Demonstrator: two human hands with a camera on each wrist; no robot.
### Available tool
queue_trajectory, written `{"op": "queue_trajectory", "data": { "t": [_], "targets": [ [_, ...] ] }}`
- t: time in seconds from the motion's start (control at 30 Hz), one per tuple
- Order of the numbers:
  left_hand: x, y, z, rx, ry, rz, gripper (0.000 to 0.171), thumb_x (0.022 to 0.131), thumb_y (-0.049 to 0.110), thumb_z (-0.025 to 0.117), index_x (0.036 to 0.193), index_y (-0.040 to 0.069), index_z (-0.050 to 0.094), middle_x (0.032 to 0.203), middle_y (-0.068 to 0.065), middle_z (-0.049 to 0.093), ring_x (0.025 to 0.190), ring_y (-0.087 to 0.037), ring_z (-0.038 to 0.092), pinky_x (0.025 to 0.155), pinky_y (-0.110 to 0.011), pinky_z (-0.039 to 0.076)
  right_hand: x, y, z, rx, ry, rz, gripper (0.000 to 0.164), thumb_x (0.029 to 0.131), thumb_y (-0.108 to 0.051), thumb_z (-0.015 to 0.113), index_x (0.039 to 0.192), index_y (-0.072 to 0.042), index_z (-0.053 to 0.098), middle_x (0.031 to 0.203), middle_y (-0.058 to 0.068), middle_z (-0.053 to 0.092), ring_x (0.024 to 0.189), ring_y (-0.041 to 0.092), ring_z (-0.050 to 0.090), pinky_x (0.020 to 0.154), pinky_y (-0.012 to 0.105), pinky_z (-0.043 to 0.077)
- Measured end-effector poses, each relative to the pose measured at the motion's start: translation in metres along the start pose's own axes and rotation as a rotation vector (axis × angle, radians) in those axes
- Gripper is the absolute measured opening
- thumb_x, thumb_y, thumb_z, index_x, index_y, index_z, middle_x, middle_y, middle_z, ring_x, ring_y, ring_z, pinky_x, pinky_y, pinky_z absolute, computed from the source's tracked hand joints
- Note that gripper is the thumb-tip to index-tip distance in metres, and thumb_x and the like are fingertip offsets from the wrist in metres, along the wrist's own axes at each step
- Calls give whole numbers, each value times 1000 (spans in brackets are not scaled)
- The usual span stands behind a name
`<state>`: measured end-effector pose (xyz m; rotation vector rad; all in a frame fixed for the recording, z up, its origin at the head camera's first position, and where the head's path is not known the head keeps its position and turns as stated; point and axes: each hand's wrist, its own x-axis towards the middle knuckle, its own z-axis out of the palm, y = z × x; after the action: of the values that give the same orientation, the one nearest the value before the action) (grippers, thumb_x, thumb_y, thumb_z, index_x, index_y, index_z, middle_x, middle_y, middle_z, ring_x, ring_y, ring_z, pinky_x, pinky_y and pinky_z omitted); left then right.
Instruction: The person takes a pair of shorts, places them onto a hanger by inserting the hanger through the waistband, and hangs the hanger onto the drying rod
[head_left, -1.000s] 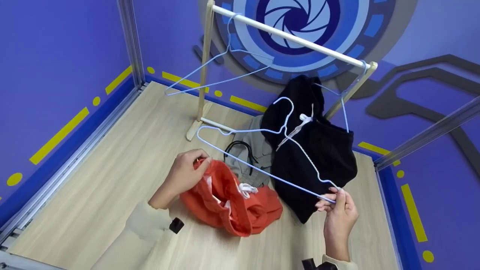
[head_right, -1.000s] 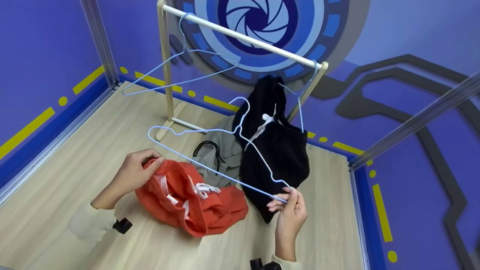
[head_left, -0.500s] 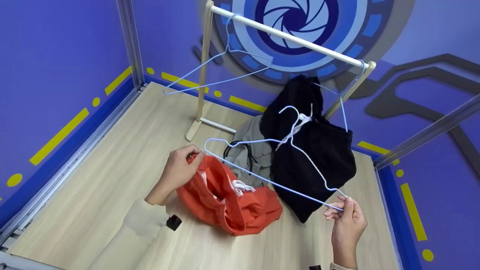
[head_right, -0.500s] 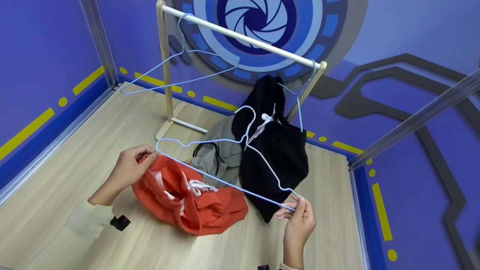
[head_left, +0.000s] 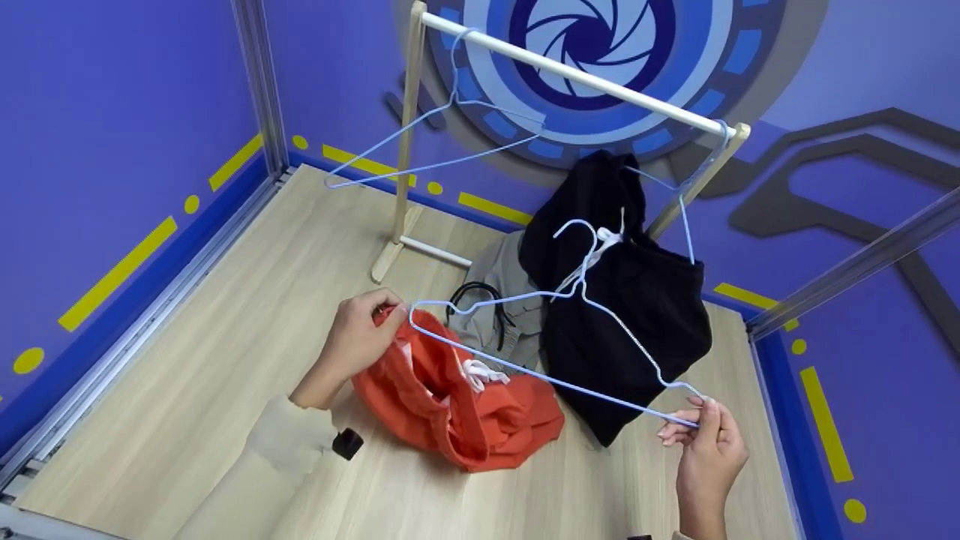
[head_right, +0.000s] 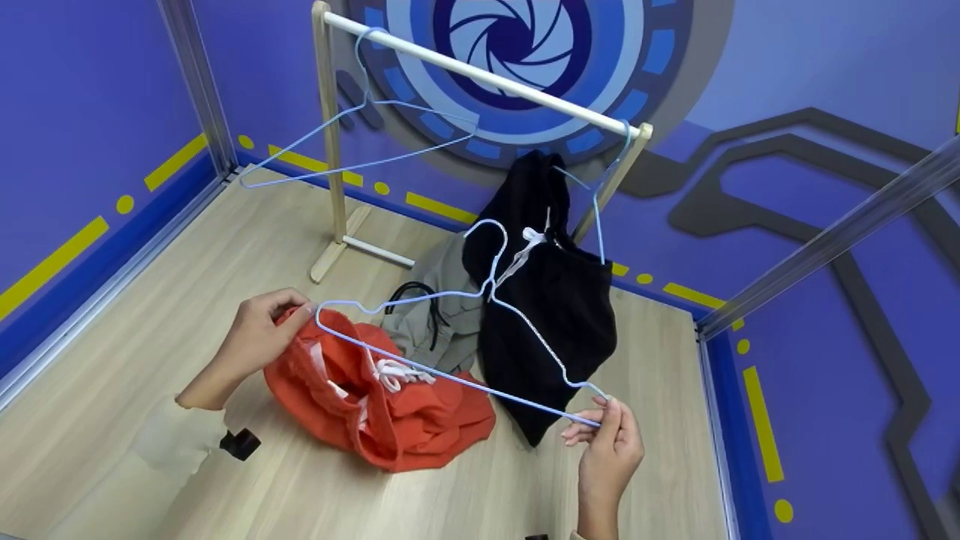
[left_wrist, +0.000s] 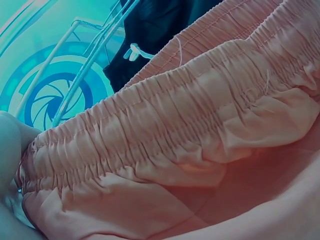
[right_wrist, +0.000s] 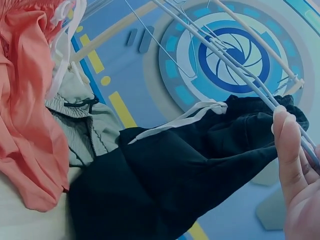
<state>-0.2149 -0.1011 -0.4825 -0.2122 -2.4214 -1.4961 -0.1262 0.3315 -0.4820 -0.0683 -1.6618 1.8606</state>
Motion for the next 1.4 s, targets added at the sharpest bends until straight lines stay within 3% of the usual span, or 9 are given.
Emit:
{"op": "queue_trajectory", "data": {
  "t": [0.27, 0.4, 0.57, 1.4],
  "targets": [
    [1, 0, 0, 5, 9, 31, 10, 85, 15, 61, 76, 17, 65, 71, 5, 61, 69, -9, 53, 64, -26, 42, 0, -11, 2, 33, -73, -130, 33, 96, -6, 40, 94, 27, 42, 58, 17, 60, 36, 22, 53, 33, 28, 41],
    [1, -1, 1, 10, 12, 42, 10, 85, 15, 62, 76, 16, 65, 70, 4, 61, 68, -9, 52, 64, -26, 42, -3, -13, 7, 78, -121, -227, 25, 94, 3, 38, 92, 27, 43, 58, 18, 60, 36, 22, 53, 32, 27, 39],
    [1, 0, 3, 3, 8, 44, 9, 85, 14, 62, 77, 15, 66, 71, 5, 61, 69, -9, 53, 65, -26, 43, -8, -16, 16, 61, -108, -312, 20, 93, 9, 36, 89, 27, 44, 55, 18, 59, 34, 21, 52, 31, 26, 38],
    [-9, 26, 10, -4, -59, 104, 8, 85, 18, 62, 78, 19, 65, 75, 10, 61, 70, -6, 53, 65, -23, 46, -24, -42, 59, -79, -120, -549, 14, 87, 19, 37, 85, 26, 49, 53, 14, 60, 34, 12, 50, 33, 21, 37]
  ]
}}
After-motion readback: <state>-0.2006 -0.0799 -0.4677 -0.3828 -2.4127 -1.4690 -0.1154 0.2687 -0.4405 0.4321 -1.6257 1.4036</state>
